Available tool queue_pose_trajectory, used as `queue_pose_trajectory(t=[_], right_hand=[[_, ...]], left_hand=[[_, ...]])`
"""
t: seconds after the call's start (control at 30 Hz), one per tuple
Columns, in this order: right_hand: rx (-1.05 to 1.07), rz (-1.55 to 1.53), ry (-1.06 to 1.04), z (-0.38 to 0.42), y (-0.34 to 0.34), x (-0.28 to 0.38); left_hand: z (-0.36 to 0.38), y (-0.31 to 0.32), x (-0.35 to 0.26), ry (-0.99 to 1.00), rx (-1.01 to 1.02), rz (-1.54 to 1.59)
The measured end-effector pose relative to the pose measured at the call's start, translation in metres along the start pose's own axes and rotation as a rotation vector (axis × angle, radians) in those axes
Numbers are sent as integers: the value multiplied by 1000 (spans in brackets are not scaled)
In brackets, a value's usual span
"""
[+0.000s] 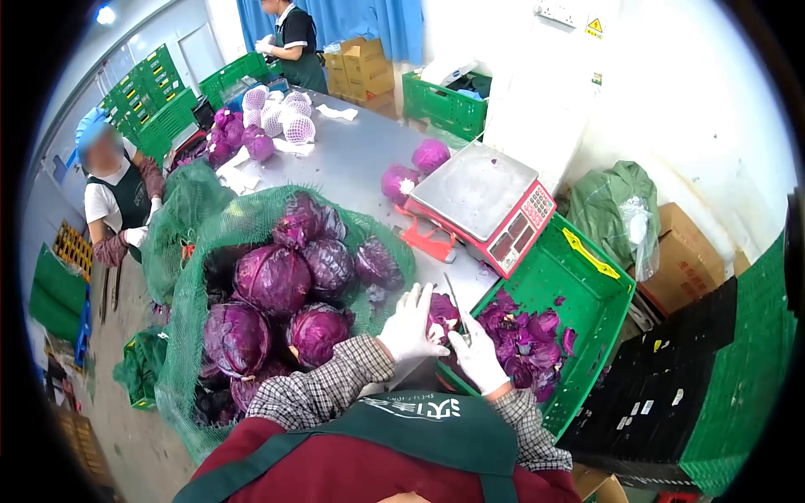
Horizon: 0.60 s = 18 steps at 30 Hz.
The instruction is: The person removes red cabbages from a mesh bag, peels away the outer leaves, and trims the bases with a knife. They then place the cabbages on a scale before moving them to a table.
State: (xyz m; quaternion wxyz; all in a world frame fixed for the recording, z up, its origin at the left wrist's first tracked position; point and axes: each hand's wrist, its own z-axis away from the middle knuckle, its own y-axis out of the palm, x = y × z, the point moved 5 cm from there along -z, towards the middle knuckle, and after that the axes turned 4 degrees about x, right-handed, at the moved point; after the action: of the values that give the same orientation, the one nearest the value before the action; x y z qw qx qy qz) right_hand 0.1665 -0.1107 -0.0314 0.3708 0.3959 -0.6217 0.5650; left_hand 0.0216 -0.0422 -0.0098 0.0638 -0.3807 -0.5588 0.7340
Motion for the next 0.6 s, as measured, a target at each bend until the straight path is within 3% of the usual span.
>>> queue_pose_trajectory(t=[0.07,0.17,0.27,0.33,0.43,0.47,0.53,0.6], right_hand=[[-84,202,-162,5,8,-1],[-129,345,-167,2,14,-9],[0,333,-52,-10,12,-13],[-92,289,-56,-17,3,-8],[-64,346,11,-28,-1,-20],[-58,537,7,-38,-2,-40],[-201,256,-28,-40,-17,-90],[-259,97,-83,-30,-14,-78]], left_hand=[[-1,1,-1,-18,10,-13],[-5,1,-1,-20,5,-19],[-9,2,2,-25,-15,-18],[-7,6,2,-42,-46,-21],[-6,2,-3,-32,-56,-6],[-3,2,-4,-16,-56,2],[19,5,1,116,-123,74],[35,7,21,269,-169,90]])
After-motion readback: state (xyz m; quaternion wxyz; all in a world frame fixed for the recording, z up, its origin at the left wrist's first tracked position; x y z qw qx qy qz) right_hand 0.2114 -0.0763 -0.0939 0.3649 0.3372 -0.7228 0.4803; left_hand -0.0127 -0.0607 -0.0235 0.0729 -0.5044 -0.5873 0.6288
